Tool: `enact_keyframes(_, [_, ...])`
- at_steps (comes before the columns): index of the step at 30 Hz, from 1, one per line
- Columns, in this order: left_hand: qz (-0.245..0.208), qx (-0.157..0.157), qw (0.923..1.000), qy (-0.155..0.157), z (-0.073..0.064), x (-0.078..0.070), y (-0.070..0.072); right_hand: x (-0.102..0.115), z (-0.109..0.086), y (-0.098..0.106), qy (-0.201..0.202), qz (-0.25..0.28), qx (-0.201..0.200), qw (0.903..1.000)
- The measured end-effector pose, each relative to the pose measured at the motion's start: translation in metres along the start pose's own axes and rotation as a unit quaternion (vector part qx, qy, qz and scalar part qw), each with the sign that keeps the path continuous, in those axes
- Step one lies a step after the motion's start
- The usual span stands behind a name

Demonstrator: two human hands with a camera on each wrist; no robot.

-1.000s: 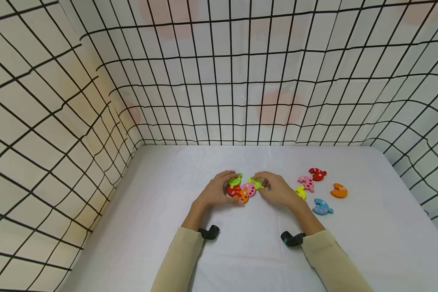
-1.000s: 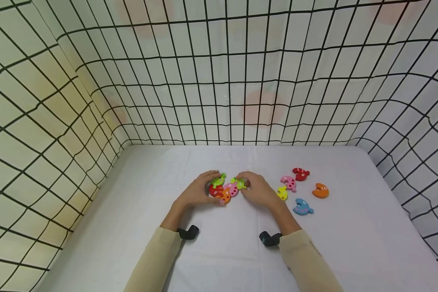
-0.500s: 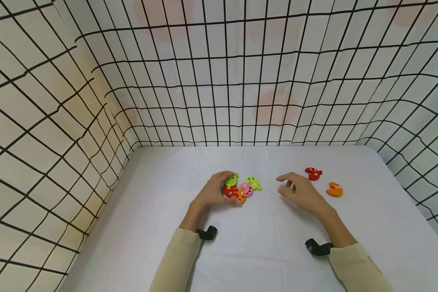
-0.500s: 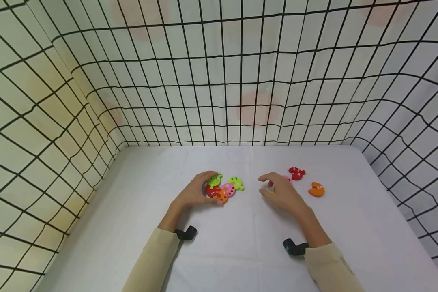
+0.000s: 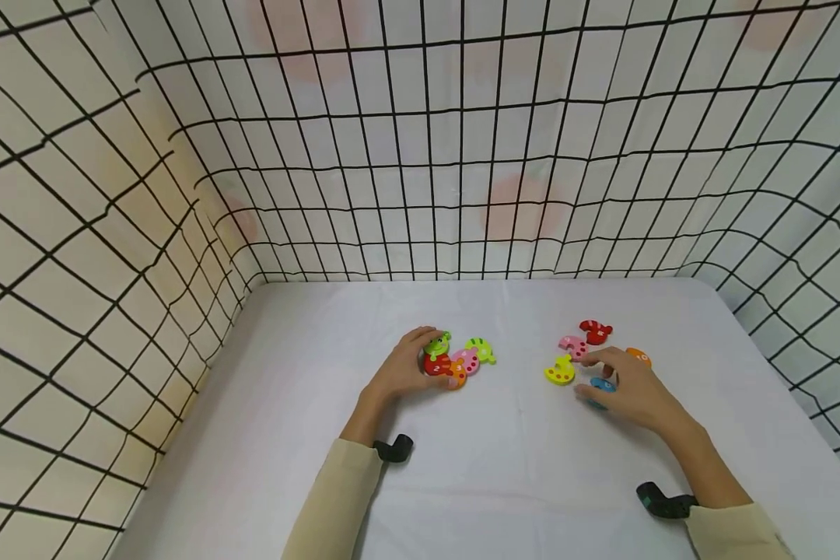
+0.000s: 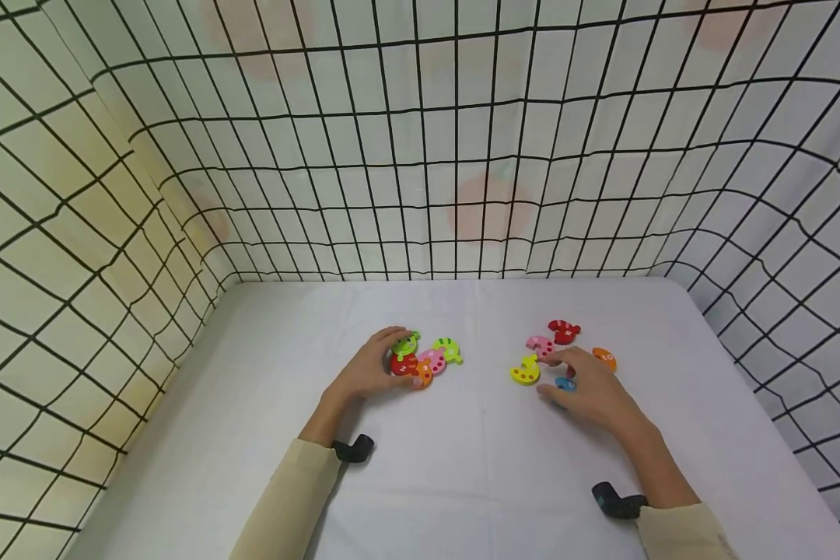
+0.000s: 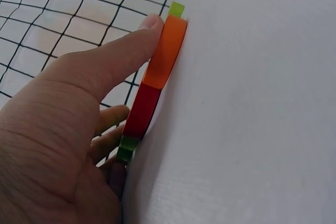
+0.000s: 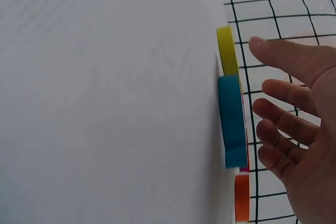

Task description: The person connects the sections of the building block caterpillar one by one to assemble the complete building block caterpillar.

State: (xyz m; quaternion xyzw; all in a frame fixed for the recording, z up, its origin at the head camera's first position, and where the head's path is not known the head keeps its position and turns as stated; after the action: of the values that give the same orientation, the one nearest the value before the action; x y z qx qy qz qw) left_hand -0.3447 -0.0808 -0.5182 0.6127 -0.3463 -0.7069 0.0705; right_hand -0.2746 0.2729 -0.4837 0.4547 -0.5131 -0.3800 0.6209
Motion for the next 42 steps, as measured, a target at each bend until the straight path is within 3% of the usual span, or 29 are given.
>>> enact_keyframes(14, [-0.007,0.006,0.9998,0.015,0.001,0.003,0.005,-0.021,-0.014,-0.008,0.021,-0.030,0.019,0.9992])
enact_keyframes(21, [0.010,-0.011,0.9998,0.015,-0.002,0.008,0.008,-0.024,-0.015,-0.007,0.004,-0.026,0.022,0.9994])
enact_keyframes(32, [0.007,-0.011,0.9998,0.017,-0.003,0.013,0.008,-0.013,-0.007,0.015,0.006,-0.015,-0.013,0.9998])
enact_keyframes(42, [0.000,-0.008,0.9998,0.017,-0.003,0.012,0.009,0.007,0.014,0.013,0.011,0.000,-0.028,0.9996])
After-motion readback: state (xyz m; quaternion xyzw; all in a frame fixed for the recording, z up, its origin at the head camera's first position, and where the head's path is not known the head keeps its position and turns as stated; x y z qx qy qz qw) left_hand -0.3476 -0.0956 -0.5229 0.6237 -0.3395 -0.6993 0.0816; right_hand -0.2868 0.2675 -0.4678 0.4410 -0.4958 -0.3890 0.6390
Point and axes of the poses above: each hand's wrist, its own z-axis towards the middle knuckle, its own y-axis out of the back of the hand, x = y × z, the point moved 8 cm from there along z, towards the middle knuckle, and after that the axes turned 15 degrees about -z, right-handed, at the moved point
